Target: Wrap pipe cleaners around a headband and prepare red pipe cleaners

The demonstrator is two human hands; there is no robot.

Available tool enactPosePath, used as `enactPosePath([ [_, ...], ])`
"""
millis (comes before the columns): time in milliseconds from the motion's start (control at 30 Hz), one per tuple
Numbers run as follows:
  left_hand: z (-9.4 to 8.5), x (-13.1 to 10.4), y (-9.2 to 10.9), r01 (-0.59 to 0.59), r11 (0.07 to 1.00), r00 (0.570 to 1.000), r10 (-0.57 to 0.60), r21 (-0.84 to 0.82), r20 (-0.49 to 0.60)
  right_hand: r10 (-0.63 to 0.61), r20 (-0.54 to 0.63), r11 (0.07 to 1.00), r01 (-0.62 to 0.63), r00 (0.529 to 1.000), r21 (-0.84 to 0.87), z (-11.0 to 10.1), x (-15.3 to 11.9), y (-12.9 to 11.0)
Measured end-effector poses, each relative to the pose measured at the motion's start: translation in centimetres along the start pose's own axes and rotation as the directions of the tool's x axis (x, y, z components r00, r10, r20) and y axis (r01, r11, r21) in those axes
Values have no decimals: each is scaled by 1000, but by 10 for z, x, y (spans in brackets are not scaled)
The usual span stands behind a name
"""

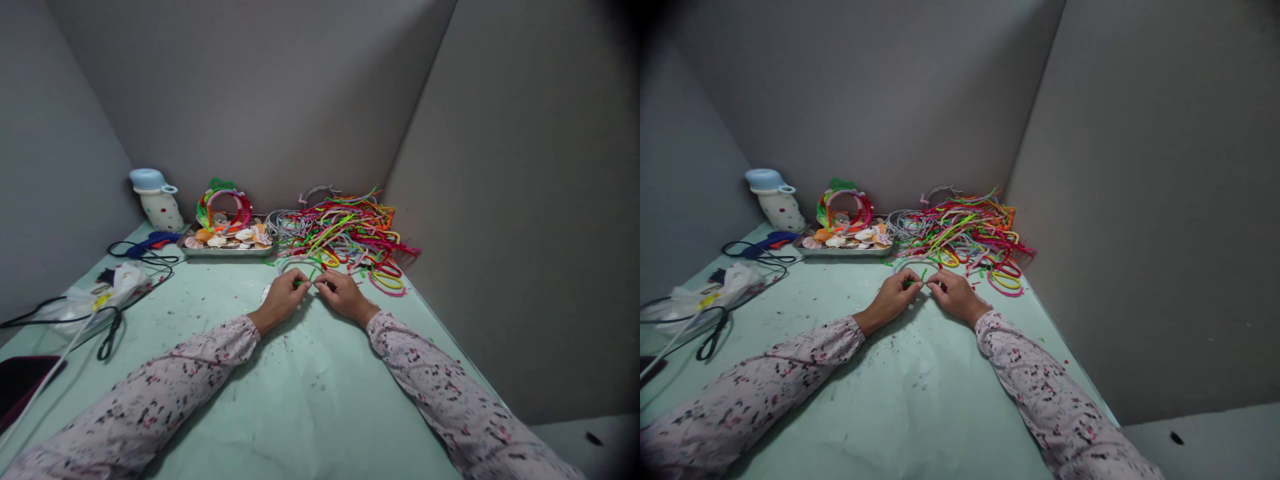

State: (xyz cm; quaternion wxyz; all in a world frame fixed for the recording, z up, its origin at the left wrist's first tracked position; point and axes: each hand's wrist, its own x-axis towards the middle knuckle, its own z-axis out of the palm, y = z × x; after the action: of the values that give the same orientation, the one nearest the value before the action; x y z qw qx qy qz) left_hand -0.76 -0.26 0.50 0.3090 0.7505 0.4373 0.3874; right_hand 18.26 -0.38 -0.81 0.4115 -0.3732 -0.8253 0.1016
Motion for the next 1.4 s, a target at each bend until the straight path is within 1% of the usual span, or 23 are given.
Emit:
enactPosePath([
  [467,-1,0,0,8,1000,999,-7,26,-37,-15,-4,1000,15,1000,21,2,-1,1],
  [600,0,0,1,-17,999,998,19,32,-63,-10,-1,1000,10,1000,18,0,0,0],
  [733,0,0,3,-43,998,997,47,54,-64,-3,-10,1000,3,1000,8,-1,1,-1],
  [933,0,-1,3,-22,998,996,26,56,-87,-7,-4,1000,7,1000,10,-1,0,-2],
  [1133,0,1,1,9,1000,998,-8,22,-69,-2,-4,1000,2,1000,-2,0,0,-1],
  [1400,0,-1,2,-4,999,998,6,35,-67,2,-18,1000,-2,1000,5,0,0,-2],
])
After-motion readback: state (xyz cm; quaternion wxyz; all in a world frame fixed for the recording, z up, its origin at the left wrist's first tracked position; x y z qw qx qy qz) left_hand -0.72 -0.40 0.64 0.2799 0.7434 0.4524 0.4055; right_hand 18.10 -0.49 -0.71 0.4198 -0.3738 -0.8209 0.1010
